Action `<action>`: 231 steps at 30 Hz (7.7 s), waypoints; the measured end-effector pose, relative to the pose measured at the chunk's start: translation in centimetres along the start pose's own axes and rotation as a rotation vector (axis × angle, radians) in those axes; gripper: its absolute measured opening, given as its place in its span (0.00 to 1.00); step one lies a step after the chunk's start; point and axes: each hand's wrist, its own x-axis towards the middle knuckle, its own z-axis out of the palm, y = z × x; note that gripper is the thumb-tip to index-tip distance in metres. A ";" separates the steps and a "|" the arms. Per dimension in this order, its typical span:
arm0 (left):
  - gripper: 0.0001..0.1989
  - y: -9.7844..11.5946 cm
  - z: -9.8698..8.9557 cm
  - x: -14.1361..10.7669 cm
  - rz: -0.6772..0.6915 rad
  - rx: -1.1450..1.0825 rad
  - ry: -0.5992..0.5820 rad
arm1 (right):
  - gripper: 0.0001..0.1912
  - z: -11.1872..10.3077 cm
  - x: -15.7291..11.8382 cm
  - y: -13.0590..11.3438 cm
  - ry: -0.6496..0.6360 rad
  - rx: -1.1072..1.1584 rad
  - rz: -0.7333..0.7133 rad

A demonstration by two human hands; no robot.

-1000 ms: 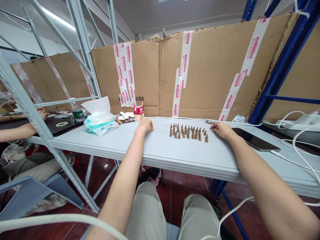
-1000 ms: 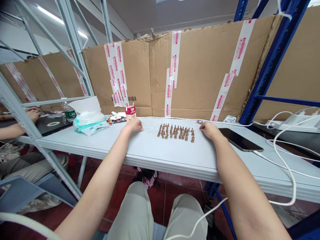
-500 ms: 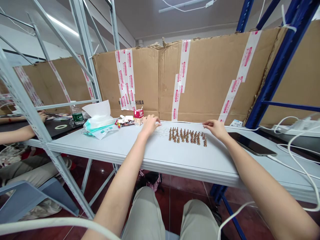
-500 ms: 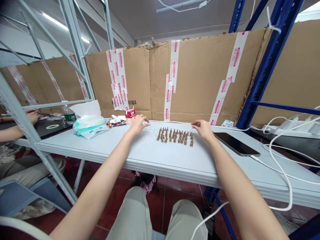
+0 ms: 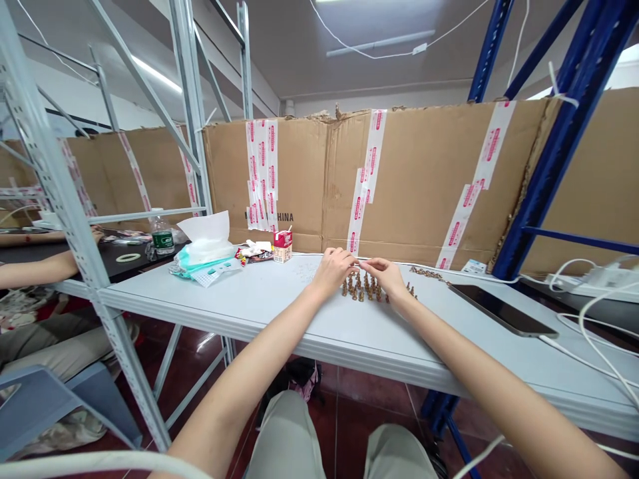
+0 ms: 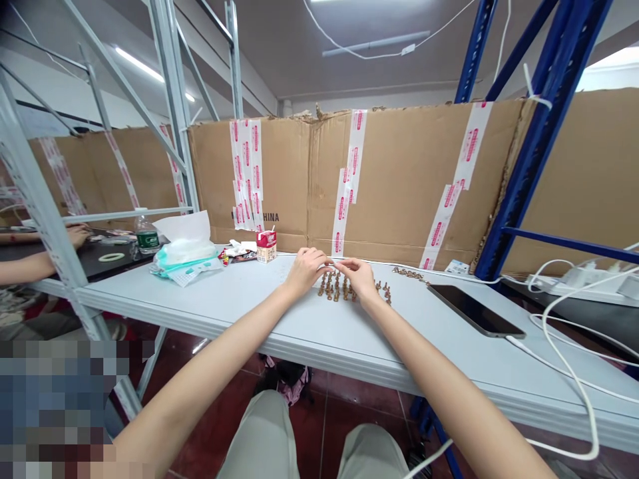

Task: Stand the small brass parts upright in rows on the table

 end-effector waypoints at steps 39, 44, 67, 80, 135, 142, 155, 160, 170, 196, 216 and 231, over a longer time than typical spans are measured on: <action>0.10 1.3 0.3 -0.1 0.065 0.210 0.008 | 0.20 -0.4 -2.3 -1.9 -0.016 -0.630 -0.340; 0.11 1.2 0.2 -0.1 0.087 0.239 0.055 | 0.20 -0.5 -2.2 -1.9 -0.022 -0.608 -0.338; 0.16 1.3 -0.2 0.2 0.100 0.194 -0.004 | 0.21 -0.8 -2.0 -1.6 -0.042 -0.637 -0.342; 0.14 1.2 -0.3 0.1 0.155 0.237 0.029 | 0.22 -0.7 -1.8 -1.3 -0.051 -0.626 -0.332; 0.15 1.1 0.0 0.0 0.166 0.235 -0.040 | 0.18 -1.1 -1.9 -0.9 -0.096 -0.690 -0.276; 0.14 1.0 -0.1 0.0 0.171 0.238 -0.018 | 0.19 -1.1 -1.8 -0.9 -0.082 -0.669 -0.293; 0.14 1.1 0.3 0.1 0.137 0.201 -0.028 | 0.20 -0.9 -2.0 -1.3 -0.053 -0.680 -0.318; 0.14 1.7 0.2 0.2 0.098 0.227 -0.038 | 0.19 -0.9 -2.2 -1.4 -0.014 -0.665 -0.356; 0.17 2.7 -0.4 0.5 -0.044 -0.011 -0.075 | 0.18 -0.9 -2.4 -1.7 0.039 -0.703 -0.493; 0.15 2.1 -0.3 0.1 0.017 0.171 0.027 | 0.20 -0.6 -2.4 -2.0 -0.066 -0.439 -0.365; 0.18 2.4 -0.3 0.4 -0.044 0.076 -0.011 | 0.18 -0.7 -2.6 -2.9 -0.057 -0.413 -0.423; 0.11 2.4 -0.2 0.7 -0.210 -0.279 -0.065 | 0.14 -1.0 -2.4 -2.8 -0.091 -0.439 -0.417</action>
